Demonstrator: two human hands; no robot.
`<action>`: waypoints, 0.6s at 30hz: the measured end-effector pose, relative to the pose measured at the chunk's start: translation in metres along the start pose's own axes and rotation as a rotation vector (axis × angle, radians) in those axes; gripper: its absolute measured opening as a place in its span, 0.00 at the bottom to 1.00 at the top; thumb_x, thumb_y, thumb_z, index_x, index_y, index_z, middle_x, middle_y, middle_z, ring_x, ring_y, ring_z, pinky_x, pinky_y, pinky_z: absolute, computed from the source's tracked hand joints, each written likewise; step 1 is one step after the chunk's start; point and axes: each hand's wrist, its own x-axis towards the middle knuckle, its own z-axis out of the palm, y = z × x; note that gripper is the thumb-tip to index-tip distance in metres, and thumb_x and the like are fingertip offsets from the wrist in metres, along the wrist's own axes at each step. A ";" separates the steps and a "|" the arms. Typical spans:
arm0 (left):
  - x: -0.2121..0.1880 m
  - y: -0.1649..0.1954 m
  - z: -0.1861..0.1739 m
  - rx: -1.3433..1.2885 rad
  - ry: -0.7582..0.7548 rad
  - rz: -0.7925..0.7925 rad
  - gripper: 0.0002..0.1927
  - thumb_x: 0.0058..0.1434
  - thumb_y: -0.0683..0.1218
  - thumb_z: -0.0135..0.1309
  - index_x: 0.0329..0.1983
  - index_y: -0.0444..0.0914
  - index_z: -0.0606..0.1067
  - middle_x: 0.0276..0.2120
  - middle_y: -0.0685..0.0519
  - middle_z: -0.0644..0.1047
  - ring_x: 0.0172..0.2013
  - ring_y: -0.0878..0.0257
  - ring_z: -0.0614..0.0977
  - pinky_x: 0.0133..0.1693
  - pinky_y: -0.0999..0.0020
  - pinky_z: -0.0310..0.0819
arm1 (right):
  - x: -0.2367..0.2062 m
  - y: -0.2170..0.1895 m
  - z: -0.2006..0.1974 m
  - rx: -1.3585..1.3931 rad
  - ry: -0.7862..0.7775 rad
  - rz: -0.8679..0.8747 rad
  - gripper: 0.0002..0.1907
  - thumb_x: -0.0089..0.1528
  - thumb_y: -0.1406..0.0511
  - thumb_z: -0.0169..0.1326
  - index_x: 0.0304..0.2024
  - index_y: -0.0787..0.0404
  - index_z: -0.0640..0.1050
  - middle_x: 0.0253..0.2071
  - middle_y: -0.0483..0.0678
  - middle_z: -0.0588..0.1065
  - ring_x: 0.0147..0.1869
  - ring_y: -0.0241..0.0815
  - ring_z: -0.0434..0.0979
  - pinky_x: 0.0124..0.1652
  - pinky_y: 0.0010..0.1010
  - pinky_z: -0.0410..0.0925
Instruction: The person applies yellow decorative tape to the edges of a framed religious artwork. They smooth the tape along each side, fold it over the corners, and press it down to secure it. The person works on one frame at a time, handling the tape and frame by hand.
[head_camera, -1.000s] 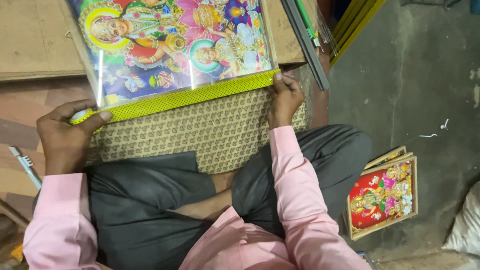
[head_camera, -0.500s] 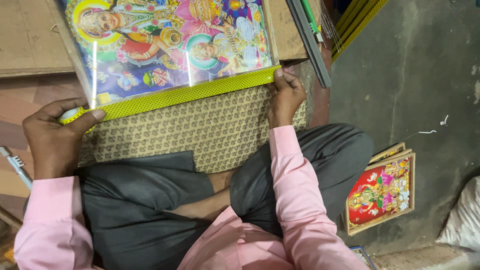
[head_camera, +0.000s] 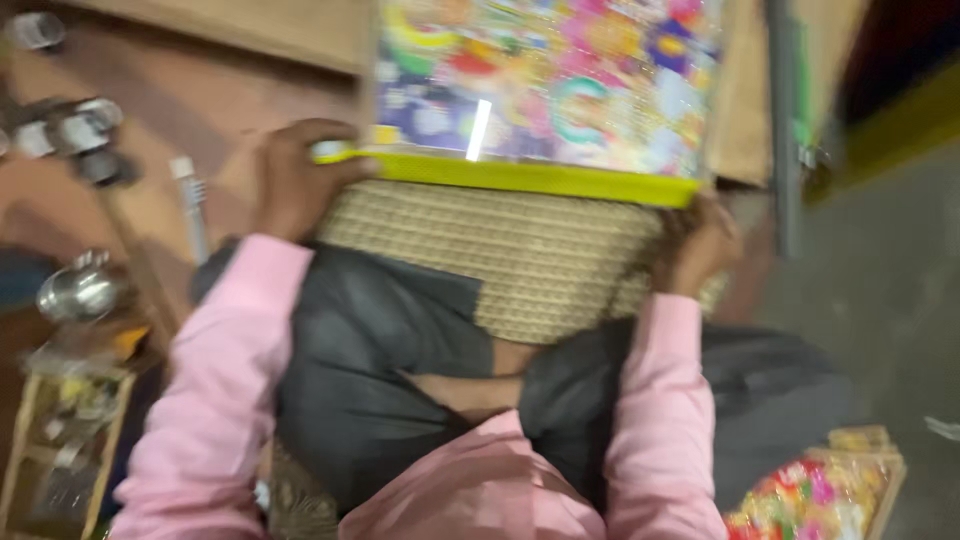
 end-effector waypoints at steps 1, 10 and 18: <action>0.000 -0.003 0.000 -0.011 0.009 -0.044 0.20 0.51 0.45 0.74 0.45 0.34 0.82 0.43 0.45 0.83 0.44 0.56 0.85 0.50 0.64 0.78 | -0.002 -0.002 0.004 -0.019 -0.022 -0.028 0.04 0.62 0.72 0.59 0.34 0.67 0.76 0.27 0.49 0.75 0.27 0.43 0.78 0.29 0.37 0.76; 0.007 -0.006 0.001 -0.070 0.025 -0.246 0.20 0.48 0.45 0.72 0.44 0.34 0.83 0.42 0.45 0.84 0.43 0.57 0.86 0.47 0.66 0.77 | -0.023 -0.012 0.013 -0.049 -0.132 -0.098 0.11 0.66 0.71 0.61 0.30 0.63 0.74 0.27 0.48 0.76 0.26 0.37 0.74 0.29 0.31 0.73; 0.008 -0.010 0.002 -0.069 0.017 -0.216 0.19 0.50 0.45 0.72 0.43 0.33 0.84 0.42 0.44 0.84 0.43 0.57 0.85 0.47 0.66 0.77 | -0.024 -0.011 0.014 -0.050 -0.121 -0.112 0.12 0.65 0.72 0.62 0.29 0.63 0.74 0.25 0.47 0.75 0.25 0.37 0.74 0.27 0.29 0.71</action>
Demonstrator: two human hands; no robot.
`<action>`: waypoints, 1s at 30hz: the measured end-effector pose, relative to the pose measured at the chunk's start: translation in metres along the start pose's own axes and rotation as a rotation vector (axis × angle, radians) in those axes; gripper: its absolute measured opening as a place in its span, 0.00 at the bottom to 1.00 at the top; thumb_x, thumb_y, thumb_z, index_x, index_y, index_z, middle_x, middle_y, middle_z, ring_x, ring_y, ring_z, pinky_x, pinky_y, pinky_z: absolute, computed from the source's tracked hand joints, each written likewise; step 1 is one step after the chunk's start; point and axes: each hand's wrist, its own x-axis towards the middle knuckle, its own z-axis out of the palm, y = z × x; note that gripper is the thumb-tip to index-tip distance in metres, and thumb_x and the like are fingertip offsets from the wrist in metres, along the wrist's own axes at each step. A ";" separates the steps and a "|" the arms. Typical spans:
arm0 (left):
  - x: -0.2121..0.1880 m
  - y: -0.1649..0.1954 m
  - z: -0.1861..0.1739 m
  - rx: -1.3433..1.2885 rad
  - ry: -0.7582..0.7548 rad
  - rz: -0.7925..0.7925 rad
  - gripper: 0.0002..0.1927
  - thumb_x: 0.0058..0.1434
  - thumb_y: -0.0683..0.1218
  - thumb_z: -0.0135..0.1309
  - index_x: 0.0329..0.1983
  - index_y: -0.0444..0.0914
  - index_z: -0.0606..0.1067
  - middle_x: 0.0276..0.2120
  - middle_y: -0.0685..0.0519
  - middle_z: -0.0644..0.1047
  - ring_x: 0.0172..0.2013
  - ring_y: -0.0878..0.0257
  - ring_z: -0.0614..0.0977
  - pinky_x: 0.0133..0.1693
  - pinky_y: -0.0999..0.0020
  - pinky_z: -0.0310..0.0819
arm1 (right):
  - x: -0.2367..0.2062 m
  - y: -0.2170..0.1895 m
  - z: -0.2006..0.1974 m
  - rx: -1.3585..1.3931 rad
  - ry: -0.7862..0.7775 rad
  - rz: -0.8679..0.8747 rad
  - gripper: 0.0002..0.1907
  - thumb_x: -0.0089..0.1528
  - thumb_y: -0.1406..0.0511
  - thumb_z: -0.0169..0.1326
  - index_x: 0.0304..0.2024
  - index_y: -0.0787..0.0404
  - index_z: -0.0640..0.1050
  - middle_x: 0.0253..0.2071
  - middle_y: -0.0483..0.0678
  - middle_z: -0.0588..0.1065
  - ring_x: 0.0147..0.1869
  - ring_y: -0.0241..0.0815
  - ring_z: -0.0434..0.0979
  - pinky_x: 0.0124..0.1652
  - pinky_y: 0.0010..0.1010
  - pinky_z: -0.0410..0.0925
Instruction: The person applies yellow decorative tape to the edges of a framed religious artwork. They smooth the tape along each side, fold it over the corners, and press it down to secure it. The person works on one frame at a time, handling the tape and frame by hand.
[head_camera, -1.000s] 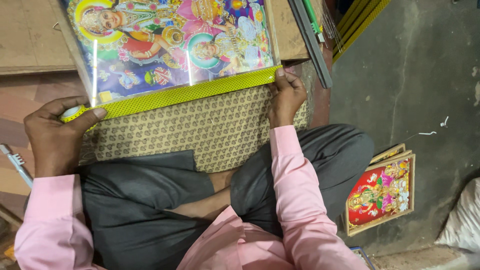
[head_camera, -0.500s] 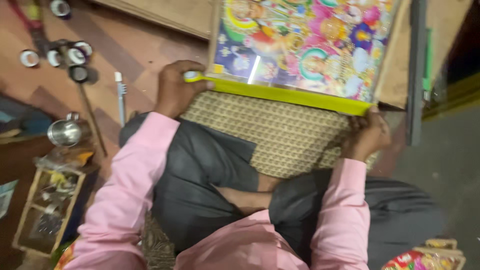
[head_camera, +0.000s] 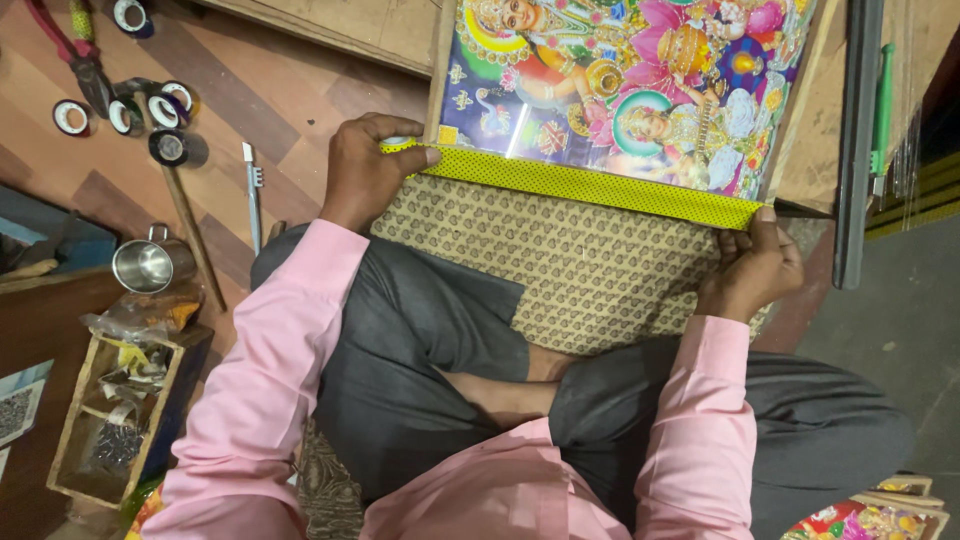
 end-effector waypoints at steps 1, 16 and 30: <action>0.000 0.000 0.000 0.008 0.002 0.002 0.19 0.50 0.45 0.72 0.43 0.33 0.84 0.42 0.44 0.84 0.43 0.57 0.85 0.47 0.66 0.77 | 0.000 0.000 -0.001 -0.001 -0.001 -0.004 0.12 0.65 0.72 0.62 0.29 0.63 0.74 0.25 0.47 0.75 0.24 0.37 0.73 0.27 0.29 0.71; 0.001 0.006 -0.001 -0.154 -0.044 -0.113 0.17 0.52 0.41 0.71 0.43 0.30 0.82 0.38 0.46 0.84 0.35 0.64 0.84 0.38 0.71 0.80 | -0.008 -0.008 0.007 -0.012 0.019 -0.017 0.10 0.65 0.73 0.60 0.29 0.65 0.74 0.29 0.53 0.79 0.27 0.41 0.80 0.28 0.32 0.75; 0.007 -0.002 0.001 -0.232 -0.086 -0.151 0.16 0.52 0.41 0.70 0.41 0.29 0.82 0.34 0.48 0.83 0.31 0.66 0.83 0.35 0.72 0.78 | -0.009 -0.009 0.010 -0.007 0.023 -0.005 0.09 0.65 0.74 0.60 0.29 0.66 0.74 0.30 0.53 0.79 0.27 0.39 0.79 0.28 0.31 0.75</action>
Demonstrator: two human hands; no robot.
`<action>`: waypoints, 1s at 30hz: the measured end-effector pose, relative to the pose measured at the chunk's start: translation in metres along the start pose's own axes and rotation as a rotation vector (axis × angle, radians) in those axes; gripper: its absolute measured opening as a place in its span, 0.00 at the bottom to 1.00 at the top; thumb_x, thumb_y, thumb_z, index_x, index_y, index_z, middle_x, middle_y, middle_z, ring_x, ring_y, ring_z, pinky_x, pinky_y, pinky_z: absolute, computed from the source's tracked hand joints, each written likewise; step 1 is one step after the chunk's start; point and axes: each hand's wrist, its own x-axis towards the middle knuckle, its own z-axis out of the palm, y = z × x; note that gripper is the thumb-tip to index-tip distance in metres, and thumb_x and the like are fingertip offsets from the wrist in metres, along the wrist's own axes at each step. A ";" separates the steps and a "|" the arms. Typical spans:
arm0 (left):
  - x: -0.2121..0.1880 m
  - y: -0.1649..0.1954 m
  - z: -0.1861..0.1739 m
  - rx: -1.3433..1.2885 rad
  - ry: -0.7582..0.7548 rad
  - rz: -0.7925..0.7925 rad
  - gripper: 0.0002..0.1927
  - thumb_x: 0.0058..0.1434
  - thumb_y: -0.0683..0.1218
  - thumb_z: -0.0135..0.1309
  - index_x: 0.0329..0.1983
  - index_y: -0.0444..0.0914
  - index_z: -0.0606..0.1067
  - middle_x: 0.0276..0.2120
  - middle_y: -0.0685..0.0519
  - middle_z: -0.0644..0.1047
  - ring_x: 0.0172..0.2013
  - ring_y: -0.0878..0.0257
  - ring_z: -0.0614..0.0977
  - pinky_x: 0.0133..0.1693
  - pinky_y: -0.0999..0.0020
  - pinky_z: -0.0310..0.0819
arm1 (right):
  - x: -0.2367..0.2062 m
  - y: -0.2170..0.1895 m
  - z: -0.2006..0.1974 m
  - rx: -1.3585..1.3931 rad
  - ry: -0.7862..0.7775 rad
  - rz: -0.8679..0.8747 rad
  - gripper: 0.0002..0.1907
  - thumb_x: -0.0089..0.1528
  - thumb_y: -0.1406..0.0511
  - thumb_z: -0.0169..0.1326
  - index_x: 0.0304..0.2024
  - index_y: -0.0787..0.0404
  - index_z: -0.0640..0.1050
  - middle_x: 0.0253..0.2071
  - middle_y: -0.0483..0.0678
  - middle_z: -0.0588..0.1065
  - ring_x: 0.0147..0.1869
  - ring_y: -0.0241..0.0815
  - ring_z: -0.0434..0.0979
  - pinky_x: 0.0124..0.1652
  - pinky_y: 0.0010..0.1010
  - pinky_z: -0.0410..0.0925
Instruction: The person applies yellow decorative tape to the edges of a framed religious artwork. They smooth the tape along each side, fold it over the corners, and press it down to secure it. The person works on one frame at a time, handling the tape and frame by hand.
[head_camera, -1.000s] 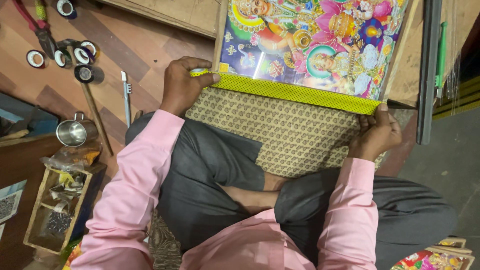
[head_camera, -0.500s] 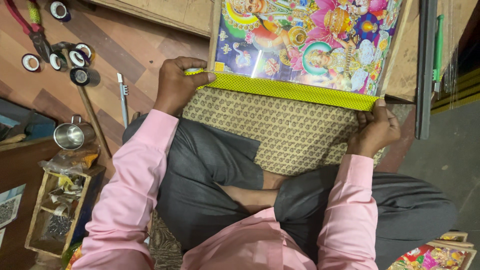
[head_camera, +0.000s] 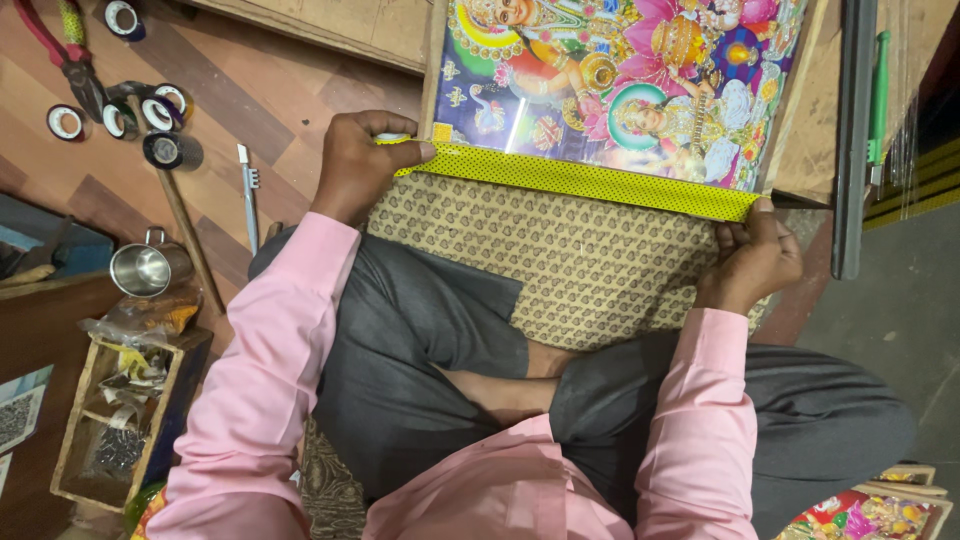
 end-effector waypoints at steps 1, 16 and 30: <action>0.002 -0.002 0.001 -0.043 -0.016 -0.009 0.15 0.52 0.41 0.70 0.41 0.29 0.82 0.34 0.49 0.83 0.32 0.66 0.82 0.35 0.72 0.77 | 0.000 0.001 0.000 -0.013 0.010 0.000 0.09 0.65 0.74 0.60 0.30 0.66 0.75 0.30 0.53 0.79 0.26 0.38 0.78 0.27 0.29 0.73; 0.012 -0.001 0.000 -0.432 -0.093 -0.292 0.09 0.47 0.33 0.64 0.32 0.29 0.78 0.30 0.45 0.81 0.30 0.58 0.85 0.37 0.65 0.82 | 0.031 -0.001 -0.014 -0.053 0.020 0.159 0.13 0.60 0.74 0.52 0.45 0.73 0.81 0.34 0.52 0.81 0.28 0.40 0.79 0.27 0.27 0.71; 0.017 -0.026 -0.003 -0.475 -0.113 -0.178 0.08 0.47 0.32 0.62 0.32 0.28 0.79 0.30 0.46 0.82 0.31 0.59 0.84 0.39 0.69 0.80 | -0.207 0.045 0.139 -1.252 -1.097 -0.946 0.41 0.56 0.62 0.62 0.68 0.70 0.62 0.73 0.62 0.59 0.79 0.60 0.54 0.74 0.51 0.49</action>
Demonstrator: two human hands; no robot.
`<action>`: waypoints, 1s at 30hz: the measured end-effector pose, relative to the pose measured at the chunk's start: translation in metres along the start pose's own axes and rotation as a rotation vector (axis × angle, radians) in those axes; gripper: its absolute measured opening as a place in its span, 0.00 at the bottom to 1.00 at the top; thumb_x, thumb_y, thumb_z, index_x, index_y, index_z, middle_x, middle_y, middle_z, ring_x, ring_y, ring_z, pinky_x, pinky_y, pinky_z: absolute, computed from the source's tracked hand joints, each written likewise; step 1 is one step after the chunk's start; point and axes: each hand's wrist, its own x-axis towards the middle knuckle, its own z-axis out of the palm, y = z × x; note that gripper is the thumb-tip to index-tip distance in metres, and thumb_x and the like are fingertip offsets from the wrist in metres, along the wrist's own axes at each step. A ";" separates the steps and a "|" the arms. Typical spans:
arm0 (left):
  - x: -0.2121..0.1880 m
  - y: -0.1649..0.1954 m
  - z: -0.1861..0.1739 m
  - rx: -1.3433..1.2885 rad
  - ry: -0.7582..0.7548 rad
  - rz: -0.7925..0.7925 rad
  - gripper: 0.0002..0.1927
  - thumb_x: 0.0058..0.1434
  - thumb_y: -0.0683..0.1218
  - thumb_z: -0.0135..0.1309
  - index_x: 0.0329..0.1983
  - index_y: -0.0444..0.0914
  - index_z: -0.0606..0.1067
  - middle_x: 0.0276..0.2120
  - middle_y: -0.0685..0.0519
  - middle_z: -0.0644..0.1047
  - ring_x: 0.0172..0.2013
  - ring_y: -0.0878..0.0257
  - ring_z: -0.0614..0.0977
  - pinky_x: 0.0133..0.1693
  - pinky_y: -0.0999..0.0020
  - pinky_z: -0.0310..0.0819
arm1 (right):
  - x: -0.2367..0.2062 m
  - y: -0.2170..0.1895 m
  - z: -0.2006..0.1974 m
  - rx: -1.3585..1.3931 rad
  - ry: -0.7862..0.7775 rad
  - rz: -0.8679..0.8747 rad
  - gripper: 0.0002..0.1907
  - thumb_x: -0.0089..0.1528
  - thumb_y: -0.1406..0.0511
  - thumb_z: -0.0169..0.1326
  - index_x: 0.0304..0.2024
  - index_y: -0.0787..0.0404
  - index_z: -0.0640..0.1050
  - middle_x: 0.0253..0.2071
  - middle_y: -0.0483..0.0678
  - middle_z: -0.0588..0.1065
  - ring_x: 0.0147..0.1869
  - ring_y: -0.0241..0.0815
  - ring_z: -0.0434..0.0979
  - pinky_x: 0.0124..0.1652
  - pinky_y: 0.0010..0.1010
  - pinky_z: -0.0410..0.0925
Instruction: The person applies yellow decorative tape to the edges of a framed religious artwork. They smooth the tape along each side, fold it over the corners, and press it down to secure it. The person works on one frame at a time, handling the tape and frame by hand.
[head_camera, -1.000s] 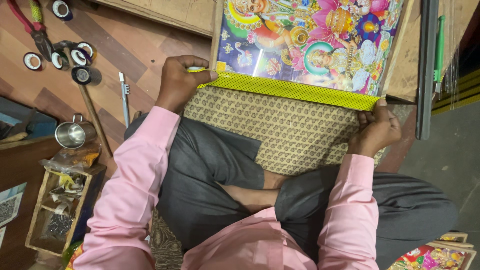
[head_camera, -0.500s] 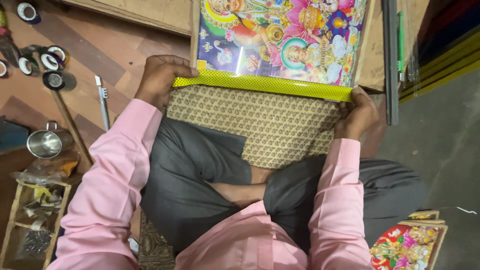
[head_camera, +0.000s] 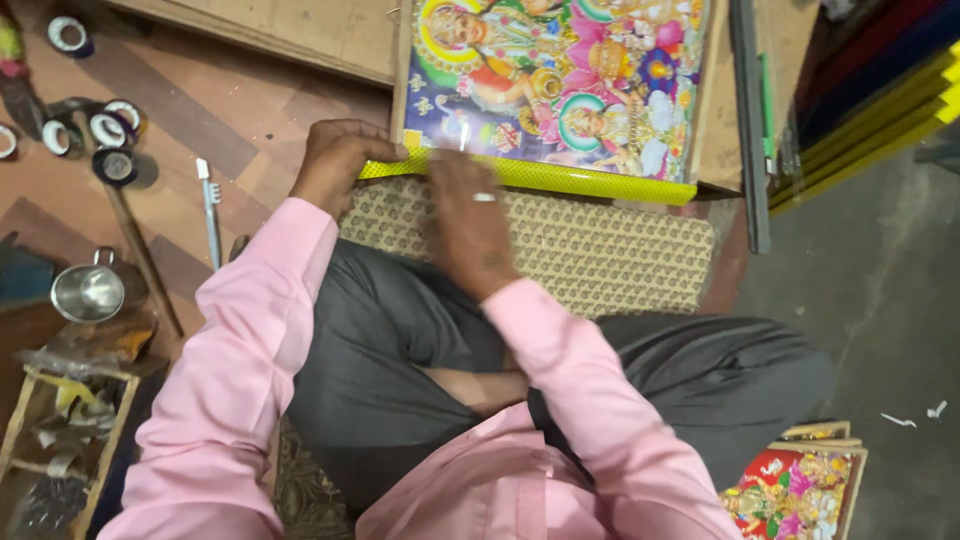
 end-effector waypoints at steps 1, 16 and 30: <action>0.001 -0.001 0.000 0.000 0.001 0.011 0.08 0.47 0.33 0.62 0.32 0.28 0.79 0.30 0.46 0.82 0.32 0.60 0.84 0.39 0.69 0.80 | 0.007 -0.014 0.001 -0.043 0.012 -0.078 0.43 0.57 0.62 0.61 0.70 0.71 0.60 0.75 0.63 0.56 0.80 0.59 0.53 0.73 0.52 0.48; -0.007 0.012 0.003 0.057 0.042 -0.063 0.09 0.48 0.31 0.64 0.33 0.29 0.78 0.30 0.46 0.82 0.29 0.60 0.84 0.36 0.68 0.81 | -0.069 0.116 -0.071 -0.266 0.070 0.427 0.51 0.57 0.51 0.64 0.70 0.73 0.57 0.72 0.68 0.57 0.77 0.65 0.52 0.70 0.58 0.47; -0.037 0.027 0.029 0.878 0.103 0.668 0.27 0.50 0.34 0.66 0.56 0.30 0.78 0.60 0.39 0.74 0.59 0.43 0.75 0.59 0.56 0.69 | -0.076 0.179 -0.067 0.003 0.664 0.542 0.19 0.65 0.61 0.62 0.51 0.70 0.82 0.63 0.68 0.72 0.69 0.69 0.68 0.67 0.52 0.60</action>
